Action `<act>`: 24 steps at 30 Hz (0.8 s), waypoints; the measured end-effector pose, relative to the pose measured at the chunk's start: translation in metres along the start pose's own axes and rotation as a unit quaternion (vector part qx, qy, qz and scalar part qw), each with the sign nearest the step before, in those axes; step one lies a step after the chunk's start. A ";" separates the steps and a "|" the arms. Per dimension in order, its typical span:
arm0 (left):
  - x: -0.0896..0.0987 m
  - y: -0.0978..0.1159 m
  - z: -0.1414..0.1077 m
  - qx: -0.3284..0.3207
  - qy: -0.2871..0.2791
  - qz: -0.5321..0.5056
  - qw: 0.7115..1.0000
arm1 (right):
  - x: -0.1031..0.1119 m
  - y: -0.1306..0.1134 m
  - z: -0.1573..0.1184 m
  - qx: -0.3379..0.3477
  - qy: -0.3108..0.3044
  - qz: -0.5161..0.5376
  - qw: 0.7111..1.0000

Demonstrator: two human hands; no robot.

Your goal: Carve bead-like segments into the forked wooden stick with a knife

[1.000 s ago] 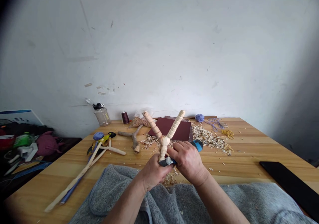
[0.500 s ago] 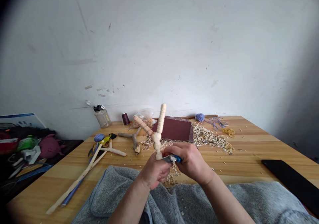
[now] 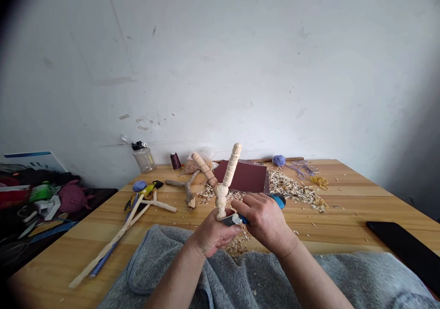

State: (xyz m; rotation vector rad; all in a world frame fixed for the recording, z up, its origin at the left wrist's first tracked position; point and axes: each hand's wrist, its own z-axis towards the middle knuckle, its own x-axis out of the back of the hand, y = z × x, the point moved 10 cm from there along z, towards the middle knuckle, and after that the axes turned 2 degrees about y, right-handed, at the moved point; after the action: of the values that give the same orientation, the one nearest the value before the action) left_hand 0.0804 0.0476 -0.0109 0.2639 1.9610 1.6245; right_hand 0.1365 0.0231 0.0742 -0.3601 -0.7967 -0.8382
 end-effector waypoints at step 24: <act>-0.008 -0.002 -0.007 0.049 -0.030 0.030 0.998 | -0.016 -0.003 0.001 -0.004 -0.049 -0.008 0.999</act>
State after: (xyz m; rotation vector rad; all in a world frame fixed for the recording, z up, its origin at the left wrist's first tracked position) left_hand 0.0839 0.0373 -0.0097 0.4080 2.0060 1.5415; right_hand 0.1275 0.0300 0.0626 -0.4057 -0.8877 -0.8436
